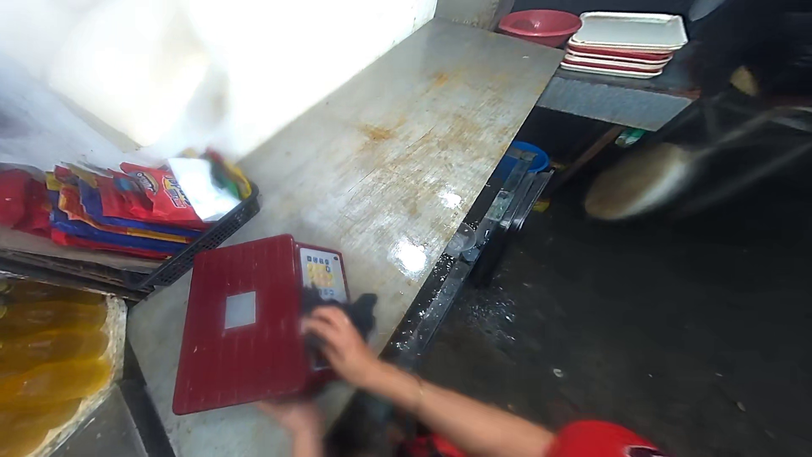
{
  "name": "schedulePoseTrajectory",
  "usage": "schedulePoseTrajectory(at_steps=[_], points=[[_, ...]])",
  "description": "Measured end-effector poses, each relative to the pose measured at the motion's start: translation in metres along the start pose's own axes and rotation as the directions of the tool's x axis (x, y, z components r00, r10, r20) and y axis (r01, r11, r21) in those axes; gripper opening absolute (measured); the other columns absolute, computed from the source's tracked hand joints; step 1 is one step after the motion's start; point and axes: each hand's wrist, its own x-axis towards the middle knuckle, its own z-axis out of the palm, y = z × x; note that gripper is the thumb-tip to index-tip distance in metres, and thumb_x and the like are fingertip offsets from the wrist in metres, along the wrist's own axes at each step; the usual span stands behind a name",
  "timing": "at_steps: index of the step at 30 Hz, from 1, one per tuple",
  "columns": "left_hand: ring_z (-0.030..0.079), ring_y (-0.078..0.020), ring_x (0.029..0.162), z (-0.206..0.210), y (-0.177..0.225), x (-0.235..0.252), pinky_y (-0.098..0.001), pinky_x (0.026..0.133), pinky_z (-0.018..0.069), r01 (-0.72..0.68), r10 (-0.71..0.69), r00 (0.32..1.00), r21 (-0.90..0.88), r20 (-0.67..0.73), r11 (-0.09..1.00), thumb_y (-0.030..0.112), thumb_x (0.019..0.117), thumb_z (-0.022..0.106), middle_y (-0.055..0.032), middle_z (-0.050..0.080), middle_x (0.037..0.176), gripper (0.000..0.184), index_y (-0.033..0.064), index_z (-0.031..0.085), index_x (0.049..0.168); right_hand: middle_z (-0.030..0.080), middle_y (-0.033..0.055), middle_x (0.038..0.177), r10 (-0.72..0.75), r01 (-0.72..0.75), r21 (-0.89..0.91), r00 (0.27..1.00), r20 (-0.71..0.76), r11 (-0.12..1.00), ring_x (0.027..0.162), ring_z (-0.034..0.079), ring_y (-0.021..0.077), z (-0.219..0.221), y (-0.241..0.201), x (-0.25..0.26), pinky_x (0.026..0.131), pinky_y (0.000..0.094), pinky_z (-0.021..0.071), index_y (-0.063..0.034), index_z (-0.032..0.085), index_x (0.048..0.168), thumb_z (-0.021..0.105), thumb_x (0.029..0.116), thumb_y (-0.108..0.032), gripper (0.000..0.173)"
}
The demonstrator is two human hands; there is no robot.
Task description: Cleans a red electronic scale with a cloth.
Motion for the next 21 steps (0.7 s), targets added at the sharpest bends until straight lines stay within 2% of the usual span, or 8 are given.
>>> schedulePoseTrajectory(at_steps=[2,3,7,9,14,16,19,21], points=[[0.063,-0.0073,0.117,0.001,0.002,0.001,-0.036,0.097,0.0552,0.013,-0.013,1.0,-0.011,0.0,1.0,0.07,0.1021,0.013,0.005,0.065,0.126,0.072,0.0171,0.04,0.144,0.057,0.0227,0.146,-0.121,0.121,-0.025,0.992,0.023,0.992,0.141,0.049,0.0386,0.0,0.011,-0.014,0.119,0.053,0.0387,-0.0048,0.065,0.138,0.059,0.0935,0.0,0.045],[0.064,-0.0072,0.116,0.002,0.002,0.001,-0.0363,0.095,0.0561,0.026,-0.026,1.0,-0.023,0.0,0.999,0.072,0.1011,0.014,0.006,0.067,0.123,0.073,0.0182,0.042,0.141,0.053,0.0217,0.15,-0.095,0.098,-0.06,0.994,0.048,0.993,0.145,0.046,0.0373,-0.007,0.022,0.001,0.122,0.0525,0.0357,-0.0049,0.062,0.141,0.056,0.0957,-0.001,0.046],[0.063,-0.0081,0.119,-0.001,-0.001,0.001,-0.0374,0.097,0.0553,0.027,-0.027,1.0,-0.009,0.0,1.0,0.075,0.0993,0.016,0.0057,0.066,0.126,0.075,0.0197,0.041,0.143,0.038,0.0183,0.163,0.184,-0.18,-0.08,0.982,0.044,0.98,0.155,0.028,0.0353,-0.026,0.074,0.108,0.128,0.0494,0.0203,-0.0047,0.046,0.154,0.044,0.1073,-0.017,0.048],[0.06,-0.009,0.122,0.0,-0.002,0.0,-0.0377,0.1,0.0533,0.021,-0.021,0.999,0.002,-0.025,1.0,0.073,0.1005,0.012,0.0037,0.063,0.13,0.076,0.0183,0.038,0.146,0.034,0.0178,0.165,0.228,-0.228,-0.027,0.973,0.021,0.973,0.157,0.023,0.0357,-0.016,0.07,0.104,0.129,0.0515,0.0157,-0.0049,0.043,0.156,0.043,0.1076,-0.018,0.05],[0.062,-0.0111,0.118,0.002,0.0,0.0,-0.0397,0.096,0.0548,0.013,-0.011,0.999,0.04,-0.044,0.999,0.072,0.1004,0.008,0.0014,0.063,0.129,0.078,0.0166,0.036,0.148,0.048,0.0226,0.155,0.004,-0.008,0.044,0.996,0.087,0.999,0.149,0.038,0.042,0.004,-0.002,-0.038,0.123,0.0608,0.0273,-0.0024,0.056,0.146,0.055,0.0988,-0.006,0.047],[0.062,-0.0132,0.12,0.001,-0.002,0.001,-0.042,0.097,0.0545,0.023,-0.022,0.999,0.044,-0.041,0.999,0.072,0.1,0.005,-0.0011,0.062,0.131,0.08,0.0161,0.034,0.149,0.05,0.0211,0.154,-0.015,0.014,0.005,0.998,0.056,1.0,0.148,0.041,0.041,0.001,0.013,-0.022,0.122,0.0616,0.0289,-0.0053,0.058,0.146,0.052,0.0993,-0.003,0.047],[0.06,-0.0133,0.123,0.001,-0.003,0.001,-0.0427,0.099,0.0534,0.033,-0.032,0.999,0.026,-0.038,0.999,0.073,0.0992,0.005,-0.0007,0.061,0.134,0.08,0.0181,0.035,0.149,0.04,0.0214,0.161,0.18,-0.179,-0.037,0.983,0.038,0.983,0.153,0.031,0.0408,-0.018,0.044,0.057,0.126,0.0578,0.0219,-0.0081,0.053,0.151,0.047,0.1016,-0.001,0.05],[0.062,-0.0126,0.12,0.002,-0.002,0.001,-0.0425,0.096,0.0553,0.03,-0.03,0.998,0.013,-0.051,0.999,0.075,0.0985,0.008,0.0014,0.064,0.13,0.079,0.0199,0.038,0.147,0.04,0.0237,0.16,0.177,-0.176,-0.039,0.984,0.01,0.984,0.151,0.032,0.0446,-0.017,0.056,0.07,0.125,0.0577,0.0246,-0.0091,0.059,0.146,0.049,0.0997,0.002,0.049]])
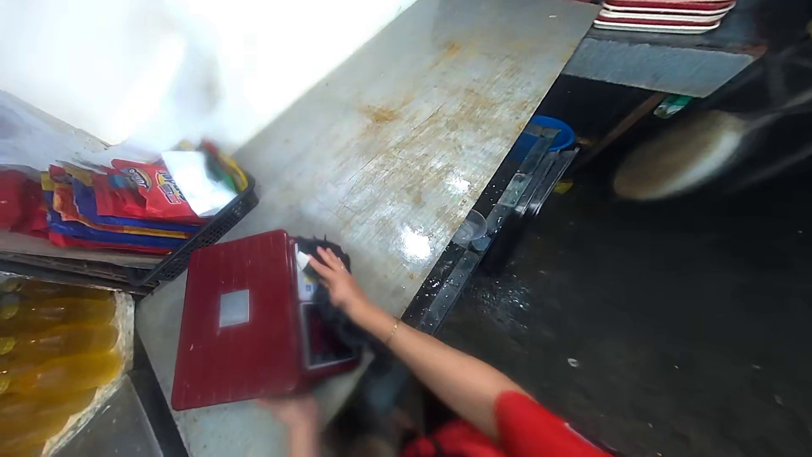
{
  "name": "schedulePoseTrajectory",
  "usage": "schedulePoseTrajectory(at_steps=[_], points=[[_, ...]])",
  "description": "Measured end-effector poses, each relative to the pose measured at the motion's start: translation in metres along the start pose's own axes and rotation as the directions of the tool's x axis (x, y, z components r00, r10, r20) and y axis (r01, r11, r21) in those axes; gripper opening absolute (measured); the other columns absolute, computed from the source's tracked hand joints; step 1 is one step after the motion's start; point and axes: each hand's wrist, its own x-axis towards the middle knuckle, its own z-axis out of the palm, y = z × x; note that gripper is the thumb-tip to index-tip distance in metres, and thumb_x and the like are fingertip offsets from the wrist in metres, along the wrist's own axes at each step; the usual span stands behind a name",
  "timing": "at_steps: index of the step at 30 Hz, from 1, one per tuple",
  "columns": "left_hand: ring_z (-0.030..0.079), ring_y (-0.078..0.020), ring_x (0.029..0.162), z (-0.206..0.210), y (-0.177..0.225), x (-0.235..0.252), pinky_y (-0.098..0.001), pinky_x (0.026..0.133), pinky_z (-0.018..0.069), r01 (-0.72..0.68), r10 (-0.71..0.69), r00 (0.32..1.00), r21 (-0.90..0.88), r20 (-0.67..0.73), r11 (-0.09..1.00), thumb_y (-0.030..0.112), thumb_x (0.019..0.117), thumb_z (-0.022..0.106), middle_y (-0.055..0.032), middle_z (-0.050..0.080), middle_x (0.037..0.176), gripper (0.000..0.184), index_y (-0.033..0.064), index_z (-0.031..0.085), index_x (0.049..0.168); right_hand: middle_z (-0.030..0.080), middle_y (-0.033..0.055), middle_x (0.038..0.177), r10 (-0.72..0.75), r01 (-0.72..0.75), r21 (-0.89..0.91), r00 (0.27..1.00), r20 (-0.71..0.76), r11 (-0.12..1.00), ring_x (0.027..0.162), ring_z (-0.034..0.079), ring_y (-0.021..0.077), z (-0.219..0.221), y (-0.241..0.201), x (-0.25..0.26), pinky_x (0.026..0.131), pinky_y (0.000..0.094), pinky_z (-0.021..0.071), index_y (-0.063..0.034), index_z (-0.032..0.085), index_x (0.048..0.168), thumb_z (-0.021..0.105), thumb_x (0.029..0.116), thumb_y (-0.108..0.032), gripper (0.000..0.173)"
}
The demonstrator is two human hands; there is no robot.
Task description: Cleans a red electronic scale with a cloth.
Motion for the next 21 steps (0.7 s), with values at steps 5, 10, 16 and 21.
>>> schedulePoseTrajectory(at_steps=[5,10,16,21], points=[[0.064,-0.0114,0.118,0.003,0.002,0.0,-0.0406,0.095,0.0563,-0.005,0.005,1.0,-0.006,0.004,1.0,0.073,0.0999,0.009,0.0032,0.066,0.126,0.076,0.0206,0.041,0.144,0.054,0.0178,0.151,-0.091,0.084,-0.075,0.991,-0.095,0.994,0.14,0.049,0.0451,0.002,0.006,-0.03,0.108,0.0661,0.0423,-0.0184,0.069,0.136,0.048,0.0988,0.003,0.048],[0.063,-0.0108,0.118,0.002,0.001,0.0,-0.0408,0.095,0.0557,0.003,-0.003,1.0,-0.013,-0.008,1.0,0.071,0.1011,0.008,0.0033,0.065,0.126,0.074,0.02,0.042,0.143,0.059,0.0179,0.145,-0.101,0.093,-0.106,0.992,-0.07,0.99,0.135,0.052,0.0449,-0.005,0.003,-0.016,0.105,0.0624,0.0462,-0.0214,0.071,0.133,0.049,0.0985,0.003,0.047],[0.065,-0.0105,0.114,0.0,-0.002,-0.001,-0.0394,0.093,0.057,0.002,-0.003,1.0,-0.028,-0.02,1.0,0.071,0.1011,0.009,0.0045,0.068,0.121,0.073,0.0207,0.046,0.139,0.06,0.0208,0.14,-0.066,0.061,-0.119,0.997,-0.044,0.991,0.133,0.053,0.0435,-0.017,-0.002,-0.008,0.107,0.0573,0.0465,-0.0191,0.076,0.123,0.048,0.0976,0.005,0.044],[0.064,-0.0106,0.116,-0.002,-0.001,0.001,-0.0399,0.094,0.0566,-0.008,0.008,1.0,-0.019,-0.014,1.0,0.073,0.1005,0.014,0.0044,0.067,0.123,0.073,0.0206,0.044,0.141,0.058,0.0209,0.143,-0.037,0.036,-0.136,0.999,-0.006,0.99,0.134,0.052,0.0426,-0.021,-0.007,-0.006,0.109,0.056,0.0453,-0.0211,0.075,0.124,0.048,0.0971,0.005,0.046]])
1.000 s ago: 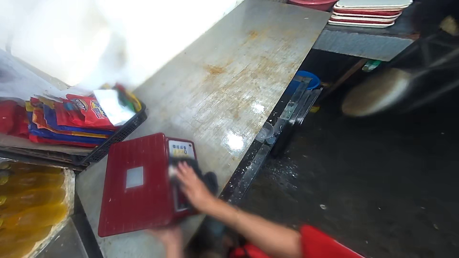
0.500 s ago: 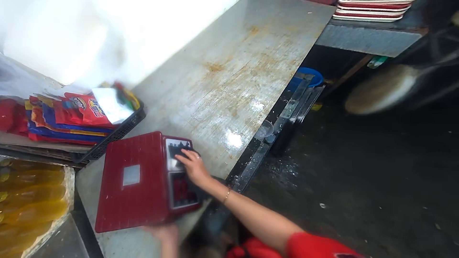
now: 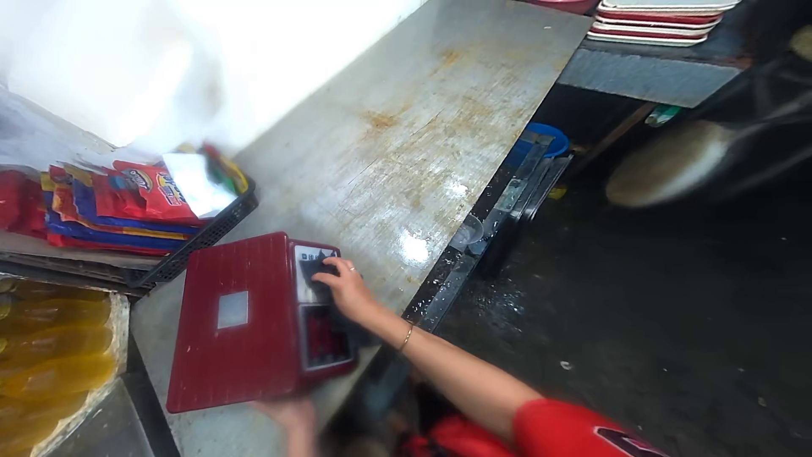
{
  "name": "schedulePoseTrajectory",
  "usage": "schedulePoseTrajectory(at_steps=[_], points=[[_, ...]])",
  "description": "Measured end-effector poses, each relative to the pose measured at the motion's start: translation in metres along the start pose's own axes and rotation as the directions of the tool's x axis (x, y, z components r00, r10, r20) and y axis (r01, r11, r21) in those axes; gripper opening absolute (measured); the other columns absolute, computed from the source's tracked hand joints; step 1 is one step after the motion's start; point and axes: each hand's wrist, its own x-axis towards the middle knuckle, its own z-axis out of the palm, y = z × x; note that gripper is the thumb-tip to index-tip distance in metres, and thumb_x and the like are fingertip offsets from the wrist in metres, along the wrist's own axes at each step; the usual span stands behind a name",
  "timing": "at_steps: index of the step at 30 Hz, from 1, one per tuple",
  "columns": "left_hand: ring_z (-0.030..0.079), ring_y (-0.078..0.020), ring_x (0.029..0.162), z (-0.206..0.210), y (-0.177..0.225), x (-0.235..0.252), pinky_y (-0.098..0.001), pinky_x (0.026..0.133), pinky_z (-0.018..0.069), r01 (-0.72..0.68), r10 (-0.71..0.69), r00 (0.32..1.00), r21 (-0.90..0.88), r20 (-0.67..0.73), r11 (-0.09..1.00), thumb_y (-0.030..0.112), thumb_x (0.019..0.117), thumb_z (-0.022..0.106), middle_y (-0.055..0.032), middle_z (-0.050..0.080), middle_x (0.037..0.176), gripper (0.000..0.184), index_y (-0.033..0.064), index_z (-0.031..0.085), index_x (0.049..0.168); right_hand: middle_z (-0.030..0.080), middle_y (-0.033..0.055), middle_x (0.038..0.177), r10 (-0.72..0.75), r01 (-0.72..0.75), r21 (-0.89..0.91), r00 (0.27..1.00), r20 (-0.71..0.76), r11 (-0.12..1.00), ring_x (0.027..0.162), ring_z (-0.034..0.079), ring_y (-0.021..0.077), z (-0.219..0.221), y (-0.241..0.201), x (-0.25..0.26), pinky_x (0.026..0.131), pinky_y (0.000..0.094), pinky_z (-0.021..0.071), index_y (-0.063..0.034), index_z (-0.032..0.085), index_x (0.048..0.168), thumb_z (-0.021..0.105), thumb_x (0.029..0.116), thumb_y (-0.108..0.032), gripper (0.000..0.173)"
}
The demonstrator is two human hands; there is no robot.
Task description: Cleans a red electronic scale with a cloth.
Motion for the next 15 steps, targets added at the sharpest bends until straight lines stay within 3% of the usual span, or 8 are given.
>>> schedulePoseTrajectory(at_steps=[6,11,15], points=[[0.064,-0.0107,0.117,0.0,0.002,-0.001,-0.0403,0.094,0.0567,0.017,-0.017,1.0,-0.002,0.015,1.0,0.08,0.0954,0.02,0.0046,0.067,0.124,0.079,0.0216,0.044,0.142,0.058,0.0219,0.142,0.005,-0.005,-0.026,1.0,0.012,1.0,0.132,0.053,0.044,0.001,0.01,0.0,0.105,0.0586,0.0472,-0.0227,0.074,0.126,0.047,0.0967,0.005,0.048],[0.064,-0.0105,0.117,-0.001,-0.001,-0.002,-0.0399,0.095,0.0561,0.017,-0.017,1.0,0.005,0.004,1.0,0.076,0.0987,0.015,0.0044,0.066,0.123,0.075,0.0208,0.043,0.141,0.058,0.0205,0.143,-0.005,0.006,-0.017,0.999,0.038,1.0,0.133,0.053,0.0423,-0.003,-0.013,0.007,0.107,0.0584,0.0452,-0.02,0.075,0.124,0.049,0.0972,0.004,0.045],[0.065,-0.0105,0.115,-0.002,-0.001,0.001,-0.0396,0.094,0.0571,0.002,-0.002,1.0,-0.013,0.001,1.0,0.077,0.0977,0.019,0.0051,0.068,0.121,0.074,0.0218,0.046,0.139,0.054,0.0209,0.147,0.073,-0.067,-0.081,0.995,0.07,0.994,0.135,0.051,0.044,-0.008,0.013,0.015,0.108,0.0602,0.0442,-0.0249,0.071,0.131,0.047,0.0987,0.003,0.048]])
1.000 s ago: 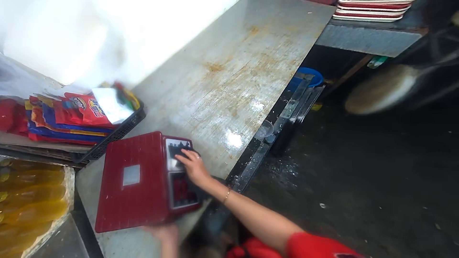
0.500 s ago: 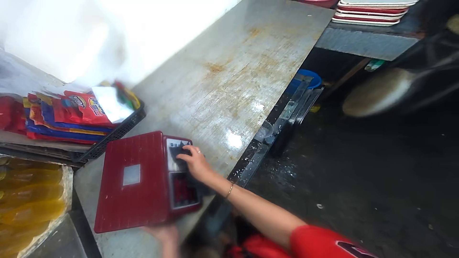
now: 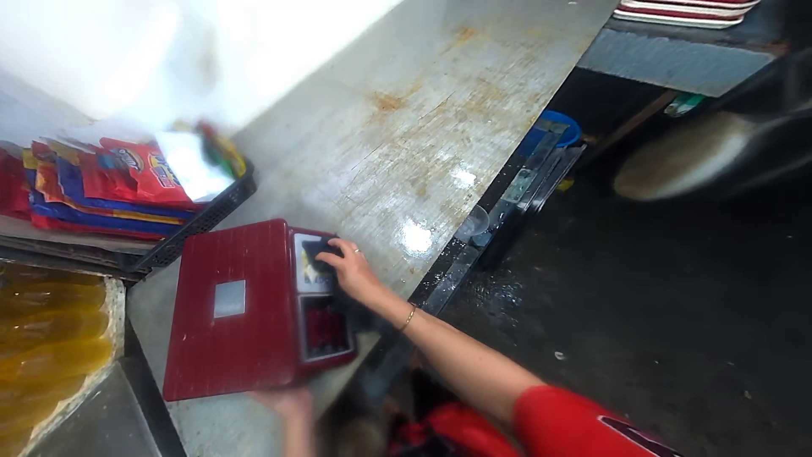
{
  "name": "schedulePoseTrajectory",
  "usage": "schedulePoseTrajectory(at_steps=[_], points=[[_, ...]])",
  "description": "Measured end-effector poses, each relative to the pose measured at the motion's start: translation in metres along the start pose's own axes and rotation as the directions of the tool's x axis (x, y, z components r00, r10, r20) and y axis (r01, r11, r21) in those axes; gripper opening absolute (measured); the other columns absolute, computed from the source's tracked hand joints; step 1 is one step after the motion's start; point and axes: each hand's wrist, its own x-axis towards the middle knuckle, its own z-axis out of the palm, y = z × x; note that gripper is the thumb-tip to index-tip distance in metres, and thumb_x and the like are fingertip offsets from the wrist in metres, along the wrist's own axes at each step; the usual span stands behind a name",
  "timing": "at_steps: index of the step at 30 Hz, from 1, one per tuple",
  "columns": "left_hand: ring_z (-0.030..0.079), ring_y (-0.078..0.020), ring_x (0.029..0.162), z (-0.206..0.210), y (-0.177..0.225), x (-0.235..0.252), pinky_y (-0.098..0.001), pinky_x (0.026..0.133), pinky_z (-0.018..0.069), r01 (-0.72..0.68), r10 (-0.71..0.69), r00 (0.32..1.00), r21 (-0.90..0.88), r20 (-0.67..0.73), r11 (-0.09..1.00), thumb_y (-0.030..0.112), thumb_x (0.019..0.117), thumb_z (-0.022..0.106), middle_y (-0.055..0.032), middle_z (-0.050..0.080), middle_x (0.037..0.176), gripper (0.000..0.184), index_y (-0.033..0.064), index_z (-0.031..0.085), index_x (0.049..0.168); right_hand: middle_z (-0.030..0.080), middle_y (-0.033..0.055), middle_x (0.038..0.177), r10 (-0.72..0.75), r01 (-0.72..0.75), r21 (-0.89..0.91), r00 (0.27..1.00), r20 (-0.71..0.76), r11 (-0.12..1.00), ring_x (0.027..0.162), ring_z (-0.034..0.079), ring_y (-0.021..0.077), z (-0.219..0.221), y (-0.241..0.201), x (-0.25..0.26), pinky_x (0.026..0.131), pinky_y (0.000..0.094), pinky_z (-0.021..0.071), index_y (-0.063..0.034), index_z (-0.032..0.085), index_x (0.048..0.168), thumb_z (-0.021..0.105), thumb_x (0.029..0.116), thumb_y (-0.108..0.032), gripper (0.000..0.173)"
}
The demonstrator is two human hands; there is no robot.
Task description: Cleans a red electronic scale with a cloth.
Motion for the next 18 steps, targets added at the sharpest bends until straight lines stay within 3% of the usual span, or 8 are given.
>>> schedulePoseTrajectory(at_steps=[3,7,9,12,14,16,18], points=[[0.064,-0.01,0.117,0.001,0.0,-0.001,-0.0386,0.095,0.0564,-0.014,0.014,1.0,0.006,0.003,1.0,0.078,0.0967,0.021,0.0049,0.067,0.124,0.076,0.0208,0.043,0.142,0.053,0.0209,0.148,0.049,-0.047,0.098,0.999,-0.019,0.994,0.137,0.05,0.0426,0.008,-0.004,-0.008,0.111,0.0572,0.0436,-0.0232,0.071,0.133,0.049,0.0978,0.003,0.049],[0.061,-0.0119,0.123,0.002,0.001,0.001,-0.0403,0.099,0.0547,-0.031,0.031,1.0,0.037,-0.001,0.999,0.078,0.0968,0.02,0.0021,0.064,0.131,0.079,0.0201,0.037,0.148,0.061,0.0157,0.142,-0.206,0.208,0.196,0.978,-0.034,0.958,0.135,0.054,0.0373,0.025,-0.027,-0.073,0.108,0.0587,0.0468,-0.0183,0.073,0.129,0.053,0.0974,0.002,0.043],[0.06,-0.0134,0.125,0.001,0.001,0.003,-0.0422,0.1,0.0535,-0.024,0.024,1.0,0.037,0.006,0.999,0.078,0.0971,0.018,0.0004,0.062,0.134,0.081,0.0191,0.036,0.15,0.058,0.0131,0.148,-0.31,0.309,0.152,0.951,-0.017,0.939,0.142,0.05,0.0353,0.023,-0.012,-0.065,0.113,0.0611,0.0407,-0.0202,0.068,0.136,0.051,0.0999,-0.004,0.043],[0.063,-0.0114,0.12,-0.002,-0.002,0.003,-0.0405,0.097,0.0562,-0.022,0.022,1.0,0.036,0.011,0.999,0.082,0.0941,0.022,0.0037,0.066,0.128,0.082,0.0209,0.04,0.145,0.045,0.0158,0.159,-0.199,0.196,0.121,0.98,0.015,0.973,0.153,0.033,0.0351,0.017,0.017,0.015,0.124,0.066,0.0165,-0.0157,0.055,0.15,0.048,0.1064,-0.019,0.044],[0.064,-0.0117,0.119,-0.002,-0.003,0.003,-0.0415,0.095,0.057,-0.023,0.023,1.0,0.041,0.009,0.999,0.084,0.0921,0.022,0.004,0.067,0.126,0.083,0.0225,0.041,0.144,0.035,0.0155,0.165,-0.076,0.08,0.171,0.997,-0.03,0.982,0.157,0.023,0.0343,0.026,0.024,0.055,0.126,0.0634,0.0085,-0.0116,0.047,0.155,0.043,0.1091,-0.023,0.048],[0.064,-0.0121,0.12,0.001,-0.001,0.002,-0.0419,0.096,0.0568,-0.038,0.038,0.999,0.042,-0.003,0.998,0.083,0.0932,0.02,0.0034,0.066,0.127,0.083,0.0223,0.041,0.146,0.032,0.0178,0.166,-0.043,0.059,0.181,0.995,-0.089,0.982,0.157,0.019,0.0368,0.041,0.003,0.036,0.127,0.0621,0.0102,-0.0055,0.044,0.155,0.039,0.1097,-0.025,0.05],[0.061,-0.0127,0.123,0.006,-0.001,0.0,-0.0418,0.099,0.0543,-0.058,0.057,0.998,0.054,0.011,0.997,0.078,0.0969,0.013,0.0009,0.062,0.132,0.082,0.0188,0.035,0.149,0.035,0.024,0.163,-0.112,0.12,0.184,0.992,-0.051,0.976,0.155,0.025,0.0419,0.046,-0.035,-0.033,0.125,0.0645,0.0165,-0.0001,0.046,0.153,0.039,0.1086,-0.024,0.051]])
